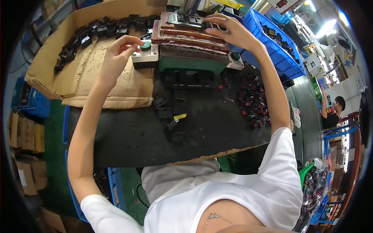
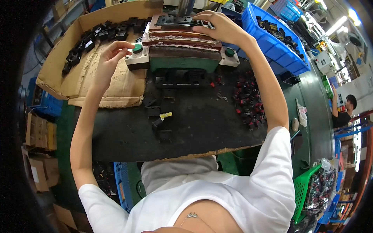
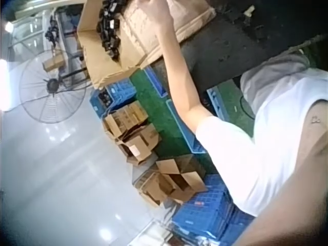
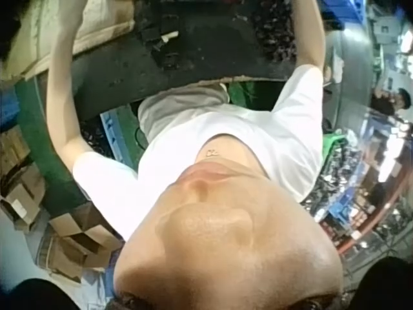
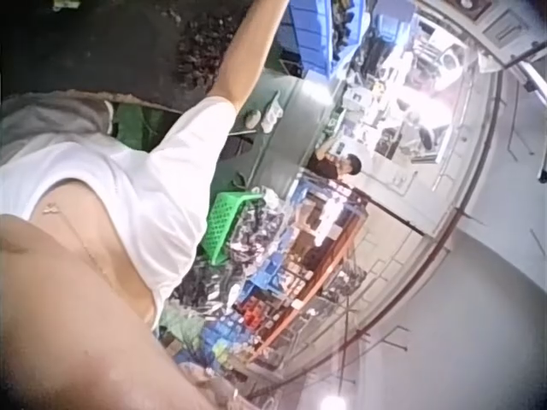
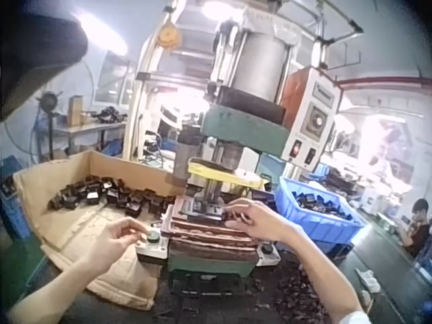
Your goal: Assembling electronic components into plastic panels using a manual press machine on a factory assembly line.
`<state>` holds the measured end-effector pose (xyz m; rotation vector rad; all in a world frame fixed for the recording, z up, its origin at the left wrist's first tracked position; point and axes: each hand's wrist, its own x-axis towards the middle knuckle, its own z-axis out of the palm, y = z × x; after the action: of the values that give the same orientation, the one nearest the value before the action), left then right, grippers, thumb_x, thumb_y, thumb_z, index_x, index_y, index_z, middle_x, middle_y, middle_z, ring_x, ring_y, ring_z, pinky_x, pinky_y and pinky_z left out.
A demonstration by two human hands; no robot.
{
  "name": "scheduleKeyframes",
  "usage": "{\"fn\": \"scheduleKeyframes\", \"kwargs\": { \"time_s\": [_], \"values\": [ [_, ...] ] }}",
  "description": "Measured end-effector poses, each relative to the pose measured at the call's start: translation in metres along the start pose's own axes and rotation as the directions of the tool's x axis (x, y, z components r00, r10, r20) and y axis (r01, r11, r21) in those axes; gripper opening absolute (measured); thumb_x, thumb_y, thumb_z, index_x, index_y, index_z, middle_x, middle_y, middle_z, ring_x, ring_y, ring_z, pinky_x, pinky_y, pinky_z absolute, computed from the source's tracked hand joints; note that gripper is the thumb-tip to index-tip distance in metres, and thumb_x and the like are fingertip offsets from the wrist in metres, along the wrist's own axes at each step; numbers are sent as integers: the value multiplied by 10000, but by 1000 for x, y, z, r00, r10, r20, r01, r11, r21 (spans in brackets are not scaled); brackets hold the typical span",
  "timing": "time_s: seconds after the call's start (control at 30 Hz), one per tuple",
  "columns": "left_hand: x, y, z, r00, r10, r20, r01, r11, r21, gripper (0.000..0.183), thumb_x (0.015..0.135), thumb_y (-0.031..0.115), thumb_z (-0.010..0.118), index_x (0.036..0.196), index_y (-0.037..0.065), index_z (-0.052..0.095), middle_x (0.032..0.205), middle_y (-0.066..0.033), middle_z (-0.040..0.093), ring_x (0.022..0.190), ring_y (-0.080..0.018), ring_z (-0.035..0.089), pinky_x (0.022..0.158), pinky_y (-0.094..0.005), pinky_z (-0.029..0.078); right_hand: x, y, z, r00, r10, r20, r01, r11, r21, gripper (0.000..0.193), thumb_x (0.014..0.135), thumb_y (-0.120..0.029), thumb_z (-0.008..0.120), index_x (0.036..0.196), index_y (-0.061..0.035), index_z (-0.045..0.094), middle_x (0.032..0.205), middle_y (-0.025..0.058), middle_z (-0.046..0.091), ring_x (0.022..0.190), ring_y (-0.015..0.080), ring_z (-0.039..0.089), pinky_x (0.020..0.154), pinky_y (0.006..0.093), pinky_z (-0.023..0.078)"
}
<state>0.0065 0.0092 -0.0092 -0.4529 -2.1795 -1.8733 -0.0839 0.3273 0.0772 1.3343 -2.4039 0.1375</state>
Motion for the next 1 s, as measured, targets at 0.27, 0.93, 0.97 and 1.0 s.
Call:
{"fn": "scheduleKeyframes", "kwargs": {
  "time_s": [0.27,0.93,0.97,1.0],
  "values": [
    [-2,-6,-3,852,477,218,-510,655,558,166,834,59,547,994,25,567,967,-114,625,904,-293,589,789,-352,448,14,4,9,996,77,-38,-70,982,173,386,887,-347,545,1138,-56,578,1113,122,563,981,272,569,819,337,464],
    [-6,1,9,852,458,255,-516,647,561,300,791,30,585,1077,31,495,1057,-163,554,1016,-336,507,845,-395,425,25,11,28,998,39,47,-42,997,70,606,854,-544,485,1274,-108,470,1131,190,539,1070,326,510,920,384,420],
    [-7,-1,8,852,458,253,-515,647,562,300,791,30,585,1077,31,495,1057,-163,554,1016,-336,507,845,-395,425,20,13,24,999,33,-24,-34,999,-4,590,855,-531,494,1257,-98,483,1116,194,545,1038,328,527,894,388,434],
    [-6,-2,8,882,394,257,-467,668,580,315,790,30,586,1088,26,484,1058,-167,553,1019,-337,506,847,-398,426,14,15,21,995,23,-95,-31,996,-79,575,856,-518,503,1239,-89,496,1101,197,550,1005,329,544,868,392,447]
  ]
}}
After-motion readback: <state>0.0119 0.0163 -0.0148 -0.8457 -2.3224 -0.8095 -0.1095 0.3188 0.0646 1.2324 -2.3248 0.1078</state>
